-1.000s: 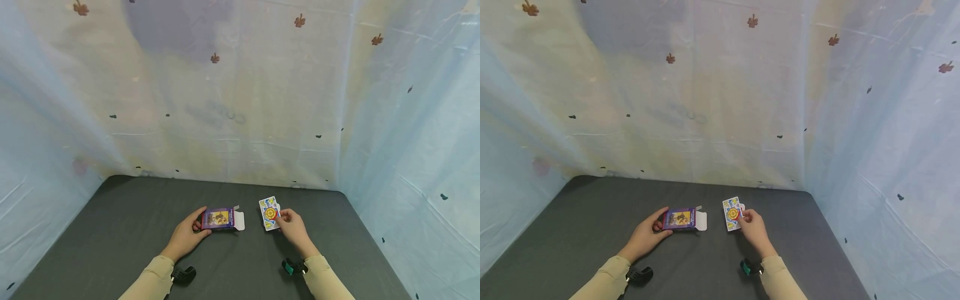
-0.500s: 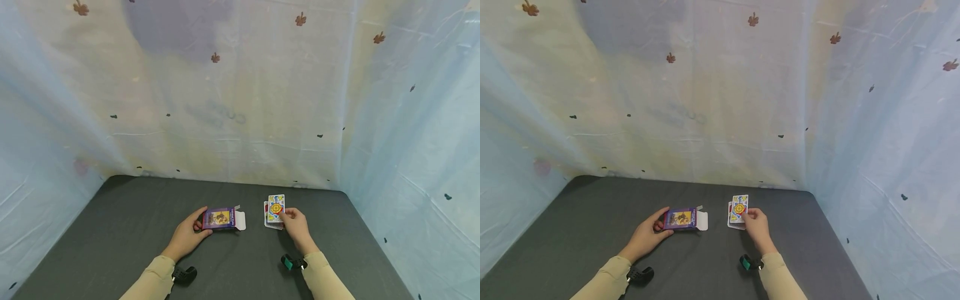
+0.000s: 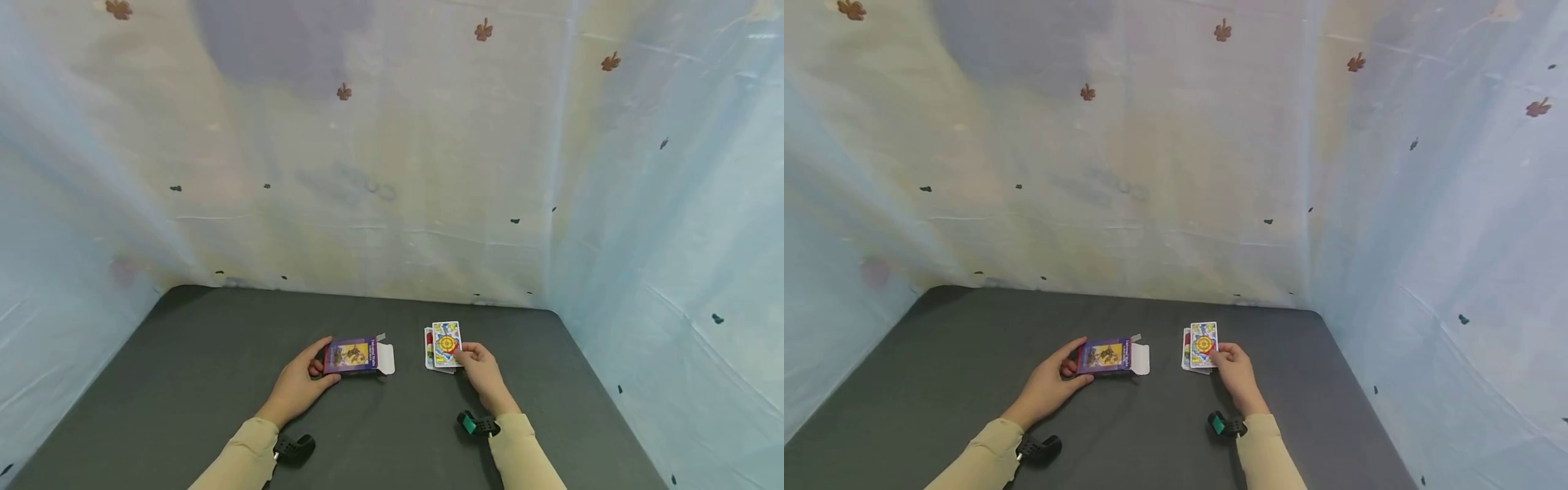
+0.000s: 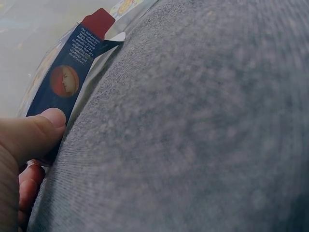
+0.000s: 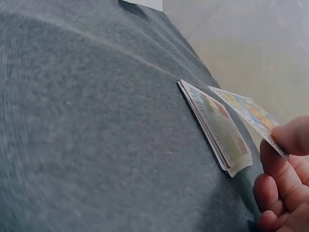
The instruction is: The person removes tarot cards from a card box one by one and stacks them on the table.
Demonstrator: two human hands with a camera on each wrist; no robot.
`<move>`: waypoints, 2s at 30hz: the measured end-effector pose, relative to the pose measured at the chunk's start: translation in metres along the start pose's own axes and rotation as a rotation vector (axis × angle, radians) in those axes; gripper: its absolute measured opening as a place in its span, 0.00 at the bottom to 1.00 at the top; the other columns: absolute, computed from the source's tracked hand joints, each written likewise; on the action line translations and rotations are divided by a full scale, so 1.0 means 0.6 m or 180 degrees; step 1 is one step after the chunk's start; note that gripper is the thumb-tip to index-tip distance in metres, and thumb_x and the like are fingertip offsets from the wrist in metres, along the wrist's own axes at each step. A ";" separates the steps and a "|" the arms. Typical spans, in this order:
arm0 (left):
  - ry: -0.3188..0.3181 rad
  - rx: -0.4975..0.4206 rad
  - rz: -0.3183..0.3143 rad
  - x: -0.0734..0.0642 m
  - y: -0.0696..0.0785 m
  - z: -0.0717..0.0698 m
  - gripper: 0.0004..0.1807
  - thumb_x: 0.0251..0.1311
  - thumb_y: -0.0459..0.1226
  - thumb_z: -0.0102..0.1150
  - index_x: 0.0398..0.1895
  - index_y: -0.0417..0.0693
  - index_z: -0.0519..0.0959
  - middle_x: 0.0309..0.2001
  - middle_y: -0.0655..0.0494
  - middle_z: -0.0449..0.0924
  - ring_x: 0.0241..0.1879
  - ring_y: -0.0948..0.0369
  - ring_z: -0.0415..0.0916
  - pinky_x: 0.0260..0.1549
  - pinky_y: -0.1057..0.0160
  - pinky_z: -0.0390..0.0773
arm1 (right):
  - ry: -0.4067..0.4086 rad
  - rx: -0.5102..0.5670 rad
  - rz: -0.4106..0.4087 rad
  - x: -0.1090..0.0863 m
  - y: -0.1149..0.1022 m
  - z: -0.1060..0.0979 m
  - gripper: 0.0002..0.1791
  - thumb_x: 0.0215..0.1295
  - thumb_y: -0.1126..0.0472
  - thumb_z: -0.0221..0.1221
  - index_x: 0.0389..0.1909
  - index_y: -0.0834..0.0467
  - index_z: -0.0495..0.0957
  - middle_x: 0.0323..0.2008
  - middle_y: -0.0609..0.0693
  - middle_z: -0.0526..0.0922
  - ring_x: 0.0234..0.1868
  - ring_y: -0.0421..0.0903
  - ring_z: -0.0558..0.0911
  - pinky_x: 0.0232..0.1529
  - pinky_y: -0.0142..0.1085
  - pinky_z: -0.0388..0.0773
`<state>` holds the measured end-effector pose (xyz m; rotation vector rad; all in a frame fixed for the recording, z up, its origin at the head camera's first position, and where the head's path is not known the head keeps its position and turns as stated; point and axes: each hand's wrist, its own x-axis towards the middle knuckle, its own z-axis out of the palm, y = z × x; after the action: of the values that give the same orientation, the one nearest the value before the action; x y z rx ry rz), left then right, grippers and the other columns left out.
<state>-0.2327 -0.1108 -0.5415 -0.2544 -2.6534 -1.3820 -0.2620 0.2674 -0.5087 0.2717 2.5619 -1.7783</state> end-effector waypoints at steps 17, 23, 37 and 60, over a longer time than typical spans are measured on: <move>-0.0002 0.0064 0.0045 0.000 -0.007 -0.006 0.43 0.52 0.47 0.73 0.71 0.65 0.63 0.34 0.62 0.73 0.31 0.62 0.69 0.34 0.58 0.71 | 0.0204 -0.0218 -0.0133 0.002 -0.004 0.031 0.21 0.66 0.57 0.60 0.56 0.61 0.70 0.32 0.52 0.78 0.29 0.45 0.72 0.27 0.34 0.66; -0.0018 0.0074 0.0057 0.001 -0.006 -0.004 0.43 0.52 0.47 0.73 0.71 0.64 0.64 0.34 0.62 0.73 0.32 0.63 0.70 0.34 0.58 0.71 | 0.0269 -0.0329 -0.0158 0.000 -0.003 0.033 0.21 0.66 0.57 0.59 0.56 0.61 0.70 0.30 0.53 0.78 0.26 0.45 0.71 0.24 0.34 0.65; -0.0030 0.0100 0.0014 0.002 -0.004 -0.002 0.43 0.51 0.46 0.73 0.72 0.63 0.63 0.35 0.62 0.73 0.32 0.62 0.69 0.35 0.59 0.70 | 0.0331 -0.0415 -0.0199 -0.001 0.001 0.033 0.21 0.64 0.55 0.63 0.53 0.61 0.72 0.25 0.51 0.75 0.22 0.44 0.69 0.21 0.33 0.64; -0.0059 0.0111 -0.0074 0.003 -0.002 -0.002 0.44 0.50 0.47 0.74 0.71 0.65 0.64 0.34 0.62 0.73 0.31 0.62 0.69 0.34 0.59 0.70 | 0.0549 -0.0853 -0.0239 0.000 -0.002 0.042 0.21 0.59 0.58 0.67 0.49 0.63 0.72 0.23 0.51 0.75 0.21 0.45 0.71 0.22 0.36 0.66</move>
<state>-0.2346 -0.1122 -0.5413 -0.2343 -2.7012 -1.3450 -0.2646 0.2433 -0.5168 0.3401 2.9266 -1.4651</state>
